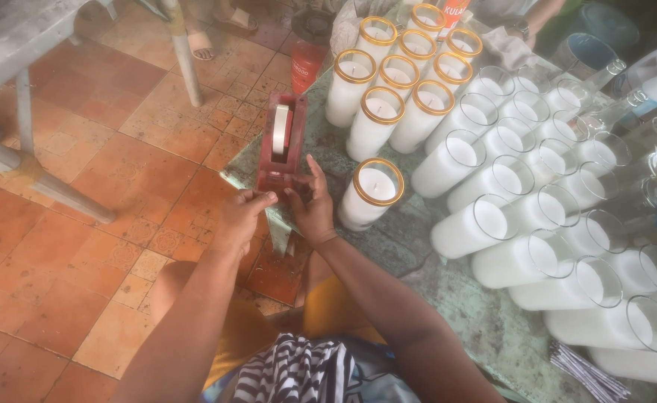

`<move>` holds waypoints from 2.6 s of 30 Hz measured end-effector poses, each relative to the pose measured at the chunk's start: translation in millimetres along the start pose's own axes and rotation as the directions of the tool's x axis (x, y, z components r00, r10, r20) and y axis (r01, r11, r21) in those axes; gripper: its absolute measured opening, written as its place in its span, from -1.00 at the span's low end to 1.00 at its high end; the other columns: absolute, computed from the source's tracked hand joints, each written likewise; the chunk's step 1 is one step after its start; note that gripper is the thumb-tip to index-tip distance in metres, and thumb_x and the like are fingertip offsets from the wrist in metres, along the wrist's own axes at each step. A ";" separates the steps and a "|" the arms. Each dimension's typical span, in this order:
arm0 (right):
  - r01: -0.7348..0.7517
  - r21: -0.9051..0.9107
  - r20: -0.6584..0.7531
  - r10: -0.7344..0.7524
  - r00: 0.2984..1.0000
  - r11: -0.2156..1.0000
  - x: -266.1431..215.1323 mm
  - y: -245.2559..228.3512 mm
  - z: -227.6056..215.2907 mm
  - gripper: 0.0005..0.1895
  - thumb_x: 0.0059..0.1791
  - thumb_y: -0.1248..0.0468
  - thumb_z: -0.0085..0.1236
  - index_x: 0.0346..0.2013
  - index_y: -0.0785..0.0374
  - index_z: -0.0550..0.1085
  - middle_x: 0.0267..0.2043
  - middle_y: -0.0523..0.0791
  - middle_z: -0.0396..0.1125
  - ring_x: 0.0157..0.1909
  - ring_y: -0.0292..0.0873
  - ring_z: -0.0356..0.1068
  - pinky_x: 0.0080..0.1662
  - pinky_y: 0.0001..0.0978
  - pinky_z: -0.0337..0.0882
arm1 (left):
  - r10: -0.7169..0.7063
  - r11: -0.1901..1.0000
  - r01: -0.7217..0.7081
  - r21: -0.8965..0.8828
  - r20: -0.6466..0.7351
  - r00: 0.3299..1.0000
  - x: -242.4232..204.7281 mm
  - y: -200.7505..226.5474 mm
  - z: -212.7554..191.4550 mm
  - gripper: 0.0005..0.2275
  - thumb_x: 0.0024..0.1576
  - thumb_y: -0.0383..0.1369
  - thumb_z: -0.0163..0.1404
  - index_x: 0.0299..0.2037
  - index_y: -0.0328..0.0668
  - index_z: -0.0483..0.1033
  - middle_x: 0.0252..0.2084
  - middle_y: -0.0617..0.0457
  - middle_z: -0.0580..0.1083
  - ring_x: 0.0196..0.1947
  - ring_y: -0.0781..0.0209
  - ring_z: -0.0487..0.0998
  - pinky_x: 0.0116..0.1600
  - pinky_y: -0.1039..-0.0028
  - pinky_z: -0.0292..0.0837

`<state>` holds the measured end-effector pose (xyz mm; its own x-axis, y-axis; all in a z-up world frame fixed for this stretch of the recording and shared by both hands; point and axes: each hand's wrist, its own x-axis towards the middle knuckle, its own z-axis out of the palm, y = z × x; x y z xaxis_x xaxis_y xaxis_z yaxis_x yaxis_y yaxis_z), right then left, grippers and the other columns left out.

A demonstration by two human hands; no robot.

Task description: The person is applying tape to lids and placing them onto glass candle jars.

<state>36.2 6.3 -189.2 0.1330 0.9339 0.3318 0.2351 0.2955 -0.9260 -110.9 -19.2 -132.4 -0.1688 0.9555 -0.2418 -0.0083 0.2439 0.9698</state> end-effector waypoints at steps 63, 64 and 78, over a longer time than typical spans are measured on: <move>0.590 -0.607 0.578 -0.215 0.788 0.532 9.5 -85.2 -185.3 -0.11 -0.16 -0.01 0.27 0.46 -0.19 0.20 0.61 -0.14 -0.13 0.61 0.14 -0.37 0.23 0.80 -0.23 | 0.729 -0.187 -0.801 0.569 0.627 0.275 -40.5 58.2 93.9 -0.78 0.11 -0.15 0.15 -0.48 0.03 0.42 -0.33 0.23 0.23 -0.28 0.28 0.48 -0.38 0.55 0.45; 0.594 -0.601 0.579 -0.220 0.785 0.535 9.8 -85.3 -185.4 -0.13 -0.15 0.03 0.24 0.46 -0.18 0.21 0.61 -0.14 -0.13 0.61 0.14 -0.37 0.23 0.80 -0.24 | 0.727 -0.188 -0.800 0.569 0.628 0.276 -39.9 58.0 93.9 -0.77 0.11 -0.15 0.15 -0.48 0.04 0.42 -0.34 0.23 0.22 -0.28 0.29 0.48 -0.39 0.55 0.45; 0.616 -0.569 0.581 -0.263 0.770 0.545 12.9 -82.7 -185.7 -0.18 -0.17 0.14 0.24 0.42 -0.13 0.29 0.60 -0.10 -0.10 0.60 0.20 -0.33 0.20 0.82 -0.23 | 0.815 -0.124 -0.766 0.631 0.505 0.284 -23.8 34.9 92.8 -0.73 0.00 -0.04 0.23 -0.51 0.13 0.43 -0.40 0.27 0.24 -0.39 0.31 0.47 -0.41 0.57 0.42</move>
<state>197.3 -43.5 -74.8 -0.5193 0.7581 0.3944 0.7576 0.6220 -0.1980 -15.7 -18.0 -95.9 0.4428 0.5538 0.7052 0.7525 -0.6572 0.0436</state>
